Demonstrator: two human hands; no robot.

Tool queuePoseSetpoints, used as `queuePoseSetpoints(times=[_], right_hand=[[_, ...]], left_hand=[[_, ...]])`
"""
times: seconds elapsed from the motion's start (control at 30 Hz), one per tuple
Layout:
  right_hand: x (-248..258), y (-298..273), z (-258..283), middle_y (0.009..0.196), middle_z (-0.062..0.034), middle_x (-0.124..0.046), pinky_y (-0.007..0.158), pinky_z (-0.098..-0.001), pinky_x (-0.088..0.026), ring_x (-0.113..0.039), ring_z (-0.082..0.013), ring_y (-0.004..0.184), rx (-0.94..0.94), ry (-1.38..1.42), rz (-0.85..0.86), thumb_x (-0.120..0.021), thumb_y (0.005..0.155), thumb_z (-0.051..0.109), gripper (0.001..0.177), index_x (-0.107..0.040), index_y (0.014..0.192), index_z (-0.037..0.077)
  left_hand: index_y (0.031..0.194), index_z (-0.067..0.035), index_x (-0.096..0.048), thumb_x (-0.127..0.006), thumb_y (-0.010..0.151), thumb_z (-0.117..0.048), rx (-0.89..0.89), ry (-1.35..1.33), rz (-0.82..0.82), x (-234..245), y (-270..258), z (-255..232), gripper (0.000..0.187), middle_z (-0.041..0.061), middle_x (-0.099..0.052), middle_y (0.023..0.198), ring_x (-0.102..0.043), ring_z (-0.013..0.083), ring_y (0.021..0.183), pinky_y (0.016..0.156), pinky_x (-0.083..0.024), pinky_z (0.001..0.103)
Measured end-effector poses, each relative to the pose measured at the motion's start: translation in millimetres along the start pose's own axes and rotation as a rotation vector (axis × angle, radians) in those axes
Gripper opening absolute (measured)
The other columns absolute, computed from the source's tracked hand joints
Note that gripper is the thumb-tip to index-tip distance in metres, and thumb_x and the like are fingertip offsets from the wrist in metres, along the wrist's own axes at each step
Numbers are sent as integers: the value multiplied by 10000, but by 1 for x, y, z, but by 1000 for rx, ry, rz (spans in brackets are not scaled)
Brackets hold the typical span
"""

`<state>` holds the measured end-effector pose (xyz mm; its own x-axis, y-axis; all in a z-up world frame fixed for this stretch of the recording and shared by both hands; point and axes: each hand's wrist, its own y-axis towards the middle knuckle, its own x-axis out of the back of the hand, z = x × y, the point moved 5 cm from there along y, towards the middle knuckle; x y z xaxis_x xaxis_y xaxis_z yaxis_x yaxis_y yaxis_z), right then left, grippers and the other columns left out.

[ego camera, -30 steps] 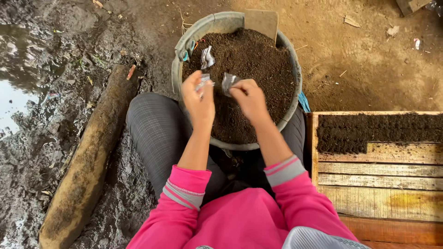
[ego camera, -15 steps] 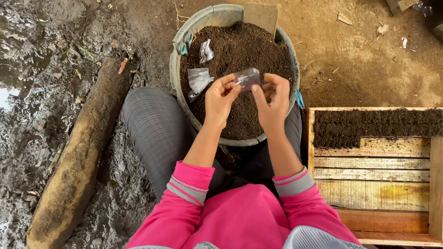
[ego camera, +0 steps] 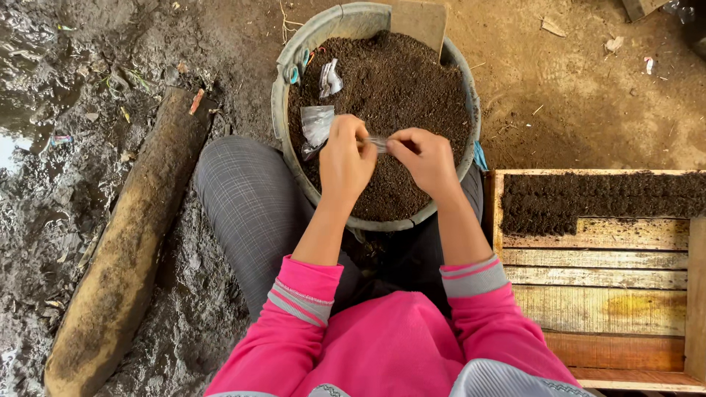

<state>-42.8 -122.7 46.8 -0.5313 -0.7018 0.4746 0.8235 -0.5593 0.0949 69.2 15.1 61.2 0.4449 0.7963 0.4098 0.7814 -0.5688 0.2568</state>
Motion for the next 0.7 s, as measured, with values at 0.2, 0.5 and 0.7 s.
queuePoseSetpoints(times=[0.2, 0.5, 0.7], right_hand=[[-79, 20, -75, 1055, -223, -723, 887, -440, -537, -708, -358, 1001, 236, -702, -207, -752, 957, 366, 430, -750, 1161, -12], [-41, -8, 8, 1314, -342, -620, 1074, -578, -445, -619, -441, 1249, -900, 962, -466, -727, 904, 366, 463, -692, 1166, -15], [-17, 10, 4, 760, -160, -578, 947, -545, -573, -735, -388, 934, -521, 1210, -649, -644, 965, 150, 257, -574, 760, 12]], left_hand=[[1059, -88, -481, -625, 934, 22, 106, 151, 17, 6, 8, 15, 220, 187, -738, 979, -756, 420, 834, 694, -616, 516], [990, -22, -724, -647, 956, 23, -85, 294, 1, -35, 3, 25, 96, 127, -664, 1058, -738, 314, 690, 641, -664, 364], [1079, 31, -728, -764, 869, 26, -115, 451, 222, -57, -15, -2, 213, 153, -666, 1095, -750, 327, 734, 577, -676, 375]])
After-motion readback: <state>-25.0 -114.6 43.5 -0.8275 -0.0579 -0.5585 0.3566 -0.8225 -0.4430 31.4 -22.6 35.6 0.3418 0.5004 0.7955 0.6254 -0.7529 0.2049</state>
